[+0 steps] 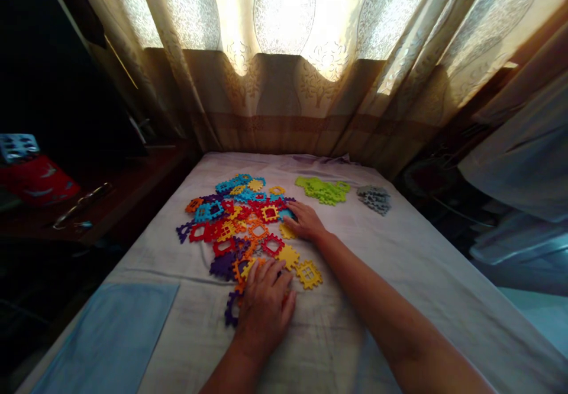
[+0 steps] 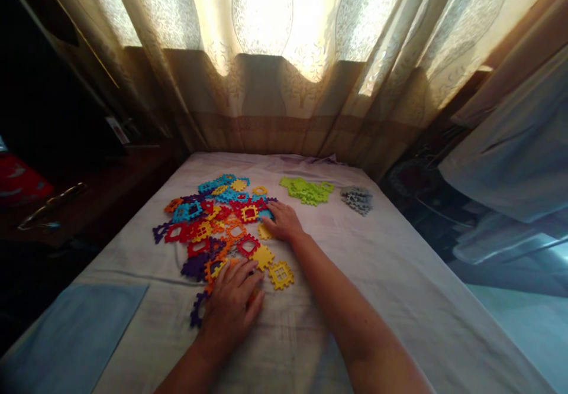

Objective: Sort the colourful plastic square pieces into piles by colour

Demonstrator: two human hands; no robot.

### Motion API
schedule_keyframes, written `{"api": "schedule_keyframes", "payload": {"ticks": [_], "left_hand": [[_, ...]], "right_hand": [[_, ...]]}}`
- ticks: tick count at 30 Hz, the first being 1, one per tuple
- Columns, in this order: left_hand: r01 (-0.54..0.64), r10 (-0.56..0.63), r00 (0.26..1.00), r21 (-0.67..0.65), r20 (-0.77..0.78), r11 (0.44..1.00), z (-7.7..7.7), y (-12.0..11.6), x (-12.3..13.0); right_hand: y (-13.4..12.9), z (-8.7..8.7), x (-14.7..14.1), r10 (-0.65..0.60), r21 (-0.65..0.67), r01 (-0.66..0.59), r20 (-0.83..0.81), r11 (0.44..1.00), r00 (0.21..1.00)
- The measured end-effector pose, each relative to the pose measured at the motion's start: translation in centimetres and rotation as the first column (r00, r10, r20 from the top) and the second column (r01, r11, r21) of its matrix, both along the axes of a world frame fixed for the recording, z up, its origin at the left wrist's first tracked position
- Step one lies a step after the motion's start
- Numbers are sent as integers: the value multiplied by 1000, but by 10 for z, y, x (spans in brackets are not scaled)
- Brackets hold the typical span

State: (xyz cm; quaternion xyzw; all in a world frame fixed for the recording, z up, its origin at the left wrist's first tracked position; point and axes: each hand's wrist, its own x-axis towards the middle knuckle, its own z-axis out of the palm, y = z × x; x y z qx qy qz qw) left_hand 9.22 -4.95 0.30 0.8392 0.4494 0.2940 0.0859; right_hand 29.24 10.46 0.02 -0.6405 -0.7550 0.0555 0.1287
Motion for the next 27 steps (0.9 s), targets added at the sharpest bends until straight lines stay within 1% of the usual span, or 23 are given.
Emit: {"api": "schedule_keyframes", "payload": {"ticks": [4, 5, 7, 8, 10, 11, 13, 15, 18, 21, 24, 27], "left_hand": [[-40, 39, 997, 25, 62, 999, -3, 2, 1], [-45, 41, 995, 43, 95, 998, -4, 3, 0], [-63, 44, 978, 86, 203, 994, -6, 6, -1], [-83, 52, 960, 104, 274, 991, -6, 9, -3], [-139, 77, 904, 118, 421, 983, -6, 14, -8], [-172, 97, 870, 113, 483, 979, -5, 17, -12], [-237, 144, 807, 91, 572, 967, -2, 25, -23], [-319, 212, 746, 59, 631, 946, -1, 35, -38], [-459, 340, 652, -4, 677, 888, -3, 50, -61], [-550, 442, 580, -71, 684, 832, -12, 61, -74], [-597, 524, 547, -134, 653, 791, -19, 64, -75], [-608, 569, 552, -172, 610, 775, -20, 64, -71]], "right_hand": [[-26, 5, -4, 74, 19, -72, -111, 997, 991], [-29, 9, -5, 64, 11, -64, -139, 998, 988], [-28, 21, -7, -24, 11, 26, -167, 1000, 986], [-24, 28, -10, -83, 21, 88, -167, 996, 982], [-6, 45, -20, -171, 68, 183, -152, 981, 973], [7, 53, -28, -171, 88, 184, -140, 979, 975], [37, 67, -50, -107, 112, 118, -106, 987, 989], [69, 73, -76, -36, 80, 41, -73, 996, 997], [112, 68, -117, -40, -47, 37, -68, 998, 997], [141, 54, -148, -52, -163, 41, -62, 986, 997], [150, 40, -165, 3, -212, 0, 12, 977, 1000], [140, 36, -166, 93, -205, -76, 77, 976, 993]]}}
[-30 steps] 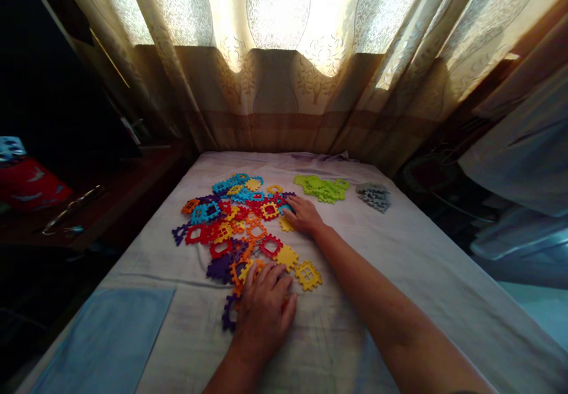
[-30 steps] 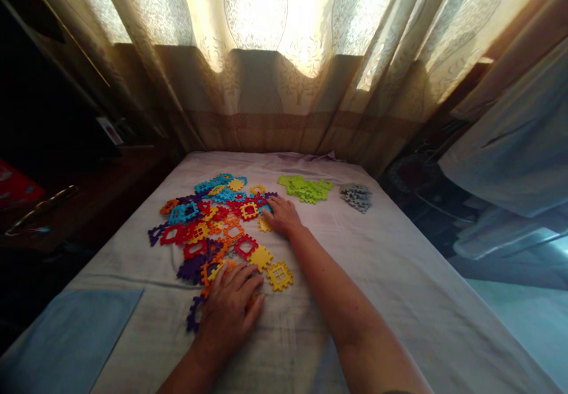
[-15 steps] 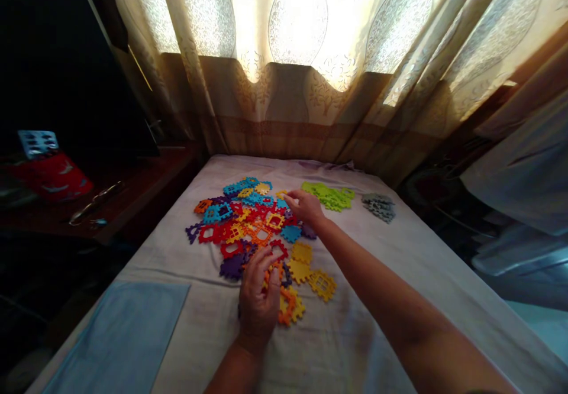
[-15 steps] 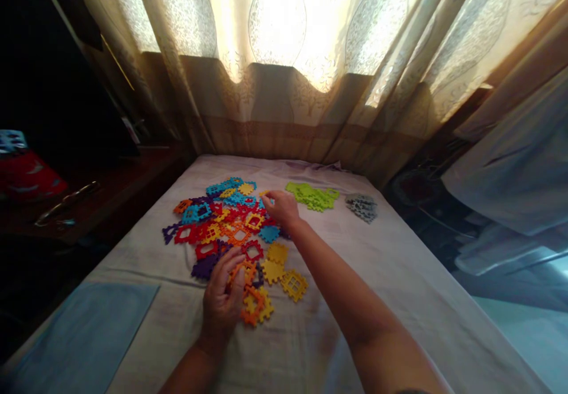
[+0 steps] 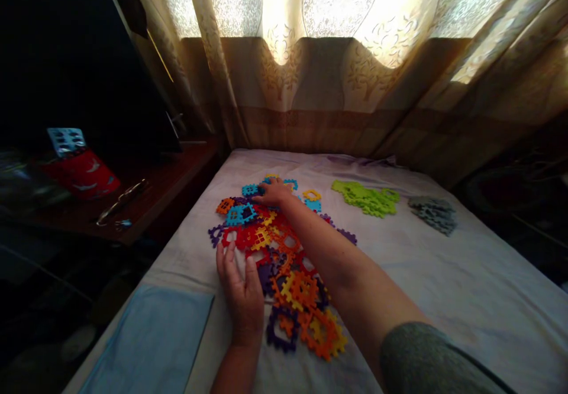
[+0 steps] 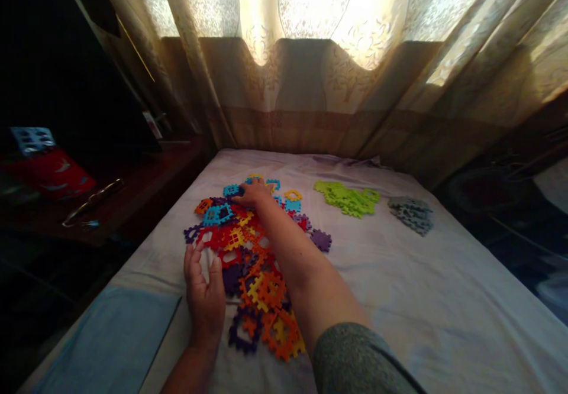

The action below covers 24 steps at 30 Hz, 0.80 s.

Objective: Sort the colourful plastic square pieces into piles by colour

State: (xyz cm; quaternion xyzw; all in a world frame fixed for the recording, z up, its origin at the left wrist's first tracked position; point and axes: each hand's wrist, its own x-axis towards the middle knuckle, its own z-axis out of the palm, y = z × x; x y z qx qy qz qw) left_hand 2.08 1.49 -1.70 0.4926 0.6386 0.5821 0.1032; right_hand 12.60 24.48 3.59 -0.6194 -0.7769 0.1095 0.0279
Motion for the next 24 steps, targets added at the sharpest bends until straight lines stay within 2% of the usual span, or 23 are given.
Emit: {"api": "schedule_keyframes", "payload": {"ticks": [5, 12, 14, 16, 18, 20, 22, 24], "left_hand": [[3, -3, 1000, -11, -19, 1000, 0, 3, -2], [-39, 40, 992, 10, -121, 999, -8, 6, -3], [-57, 60, 987, 27, -147, 998, -5, 12, -5], [-67, 72, 981, 33, -183, 997, 6, 25, -13], [-58, 54, 963, -6, -264, 998, 22, 48, -27], [-60, 4, 929, -140, -370, 988, 39, 78, -45], [-80, -75, 890, -316, -449, 945, 52, 109, -62], [-73, -195, 859, -491, -473, 868, 56, 133, -73]], "right_hand": [[-47, 10, 28, 74, -10, -74, 26, 997, 997], [-150, 21, 83, 227, 10, -227, 25, 974, 974], [-175, 20, 98, 259, 50, -257, -26, 965, 966], [-188, 17, 115, 270, 129, -258, -92, 958, 958], [-190, 11, 135, 219, 222, -182, -153, 958, 964], [-181, 1, 157, 70, 280, -12, -199, 960, 978], [-169, -13, 176, -130, 279, 194, -232, 940, 964], [-161, -28, 189, -282, 241, 342, -249, 908, 926]]}}
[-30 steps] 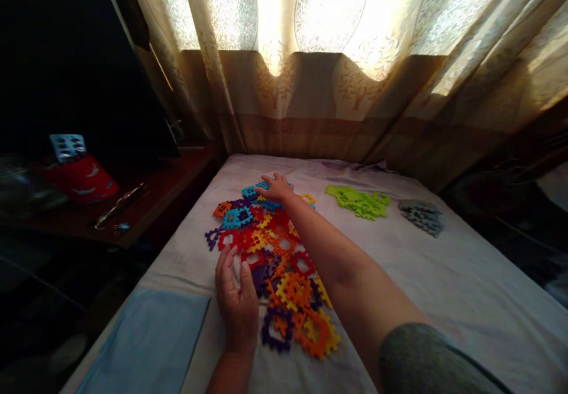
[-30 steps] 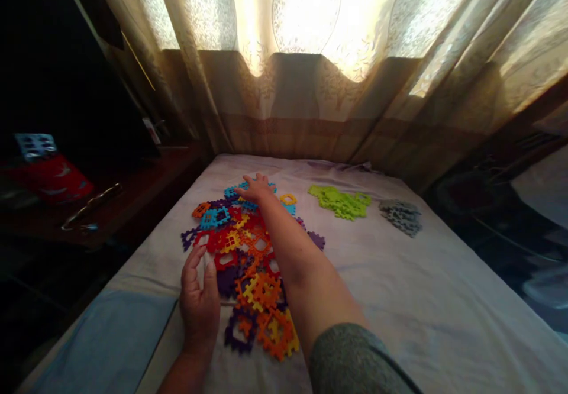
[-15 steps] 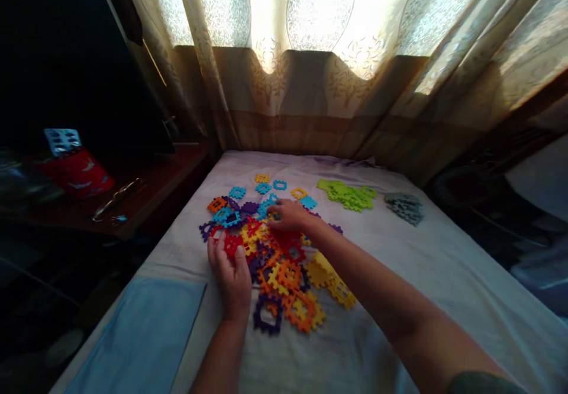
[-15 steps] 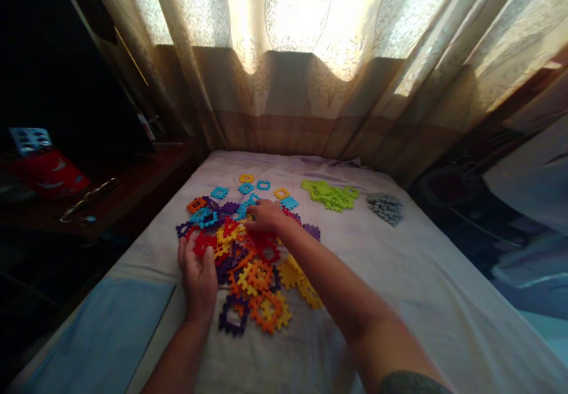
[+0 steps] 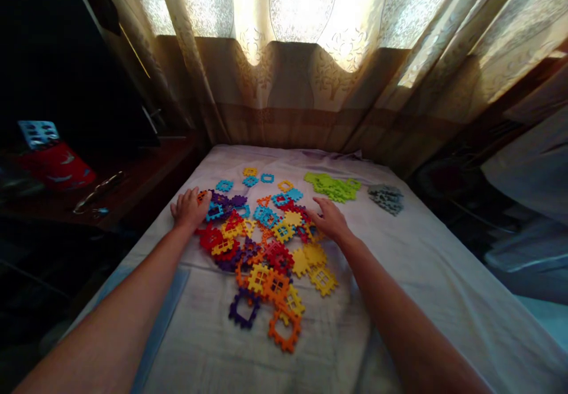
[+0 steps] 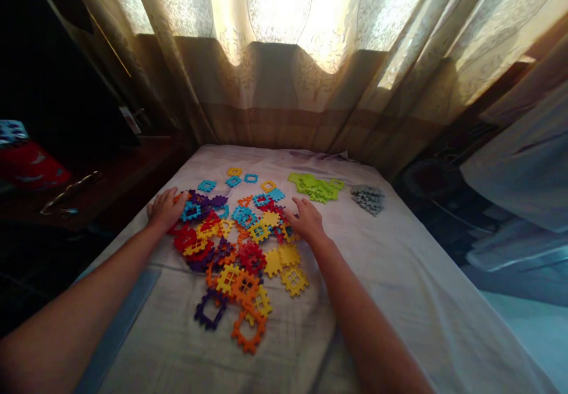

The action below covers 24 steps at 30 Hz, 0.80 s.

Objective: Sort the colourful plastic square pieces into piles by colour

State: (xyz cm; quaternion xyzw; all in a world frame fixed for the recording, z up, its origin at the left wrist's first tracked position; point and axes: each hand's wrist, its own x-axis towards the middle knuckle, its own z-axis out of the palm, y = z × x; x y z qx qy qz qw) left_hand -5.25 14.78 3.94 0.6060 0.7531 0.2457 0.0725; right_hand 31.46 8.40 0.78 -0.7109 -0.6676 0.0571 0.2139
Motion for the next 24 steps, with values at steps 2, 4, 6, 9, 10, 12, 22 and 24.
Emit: {"api": "schedule_keyframes", "payload": {"ticks": [2, 4, 6, 9, 10, 12, 22, 24], "left_hand": [[54, -56, 998, -140, -9, 989, -3, 14, -2], [136, -137, 991, -167, 4, 977, -10, 17, 6], [265, -262, 964, -114, 41, 958, -17, 10, 21], [478, -472, 875, -36, 109, 878, -24, -17, 46], [522, -516, 849, -29, 110, 853, -24, -30, 52], [569, -567, 821, -13, 65, 822, -22, -58, 60], [696, -678, 705, 21, -206, 717, -20, -199, 64], [725, -701, 672, 19, -237, 689, -25, -219, 74]], "right_hand": [[2, -14, 4, -44, -8, 44, -10, 999, 999], [-1, -23, 0, -8, 18, 8, -12, 1000, 1000], [-7, -24, -9, 68, 36, -66, -32, 997, 997], [-17, -17, -20, 166, -3, -167, -113, 986, 980], [-20, -13, -23, 181, -17, -185, -146, 983, 973], [-31, -8, -24, 195, -20, -204, -215, 979, 957], [-124, -16, -4, 26, 166, 40, -381, 985, 924], [-144, -22, -5, -9, 174, 82, -386, 981, 922]]}}
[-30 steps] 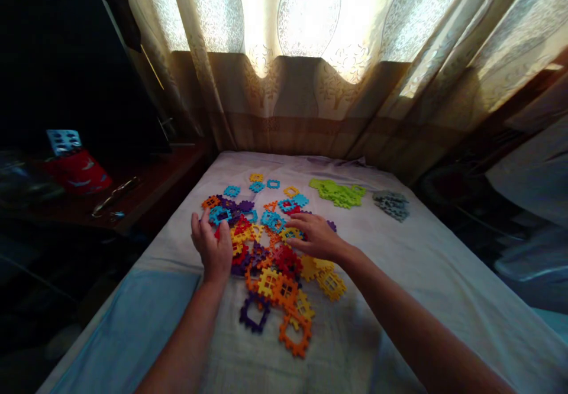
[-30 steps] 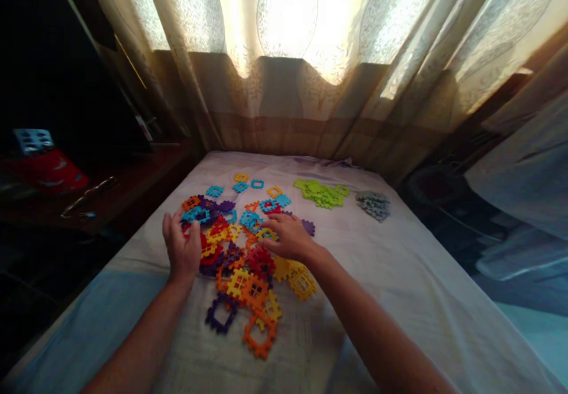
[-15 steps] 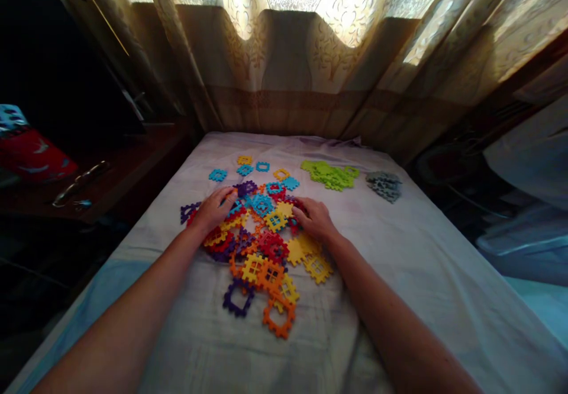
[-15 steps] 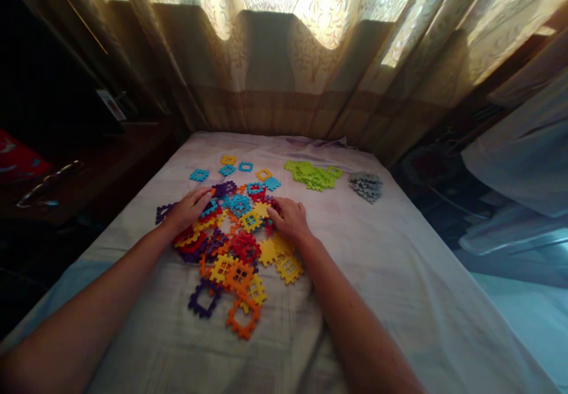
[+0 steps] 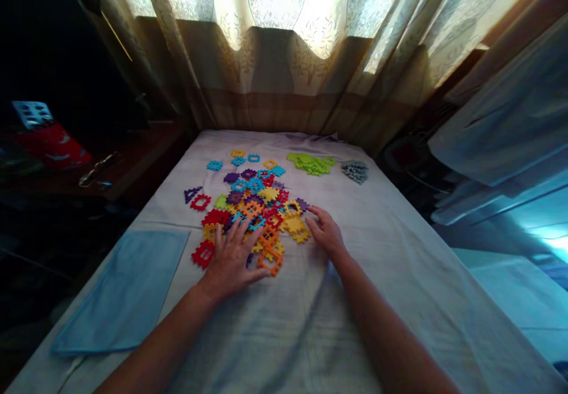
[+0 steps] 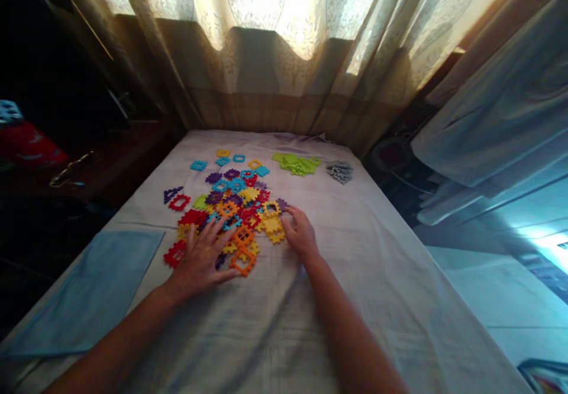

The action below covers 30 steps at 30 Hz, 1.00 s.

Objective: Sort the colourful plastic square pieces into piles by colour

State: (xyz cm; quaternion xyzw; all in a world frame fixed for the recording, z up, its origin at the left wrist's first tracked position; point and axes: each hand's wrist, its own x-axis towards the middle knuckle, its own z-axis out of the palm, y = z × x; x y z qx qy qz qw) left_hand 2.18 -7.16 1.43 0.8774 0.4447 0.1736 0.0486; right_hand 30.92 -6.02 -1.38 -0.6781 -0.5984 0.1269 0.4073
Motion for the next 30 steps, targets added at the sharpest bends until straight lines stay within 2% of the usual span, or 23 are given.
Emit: {"api": "schedule_keyframes", "payload": {"ticks": [3, 7, 11, 16, 20, 25, 30], "left_hand": [[-14, 14, 1000, 10, -20, 1000, -7, -14, 19], [-158, 157, 987, 73, 13, 985, -10, -12, 30], [-181, 172, 983, 151, 70, 972, -13, -15, 23], [-213, 189, 970, 159, 151, 964, -22, -19, 11], [-238, 207, 958, 143, 201, 961, -28, -13, 9], [-268, 228, 945, 154, 236, 951, -34, -7, 8], [-270, 222, 942, 177, 250, 947, -36, -6, 6]], "right_hand": [[-24, -7, -9, -41, 8, 40, 29, 999, 999], [-41, -6, -25, -67, 23, 65, 128, 998, 989], [-46, 1, -36, -120, -30, 131, 245, 991, 962], [-46, 7, -40, -106, -100, 144, 312, 985, 944], [-44, 4, -35, -85, -40, 99, 264, 994, 961], [-39, -3, -29, -18, 109, 8, 90, 994, 996], [-40, -2, -31, -6, 207, 6, 1, 978, 1000]]}}
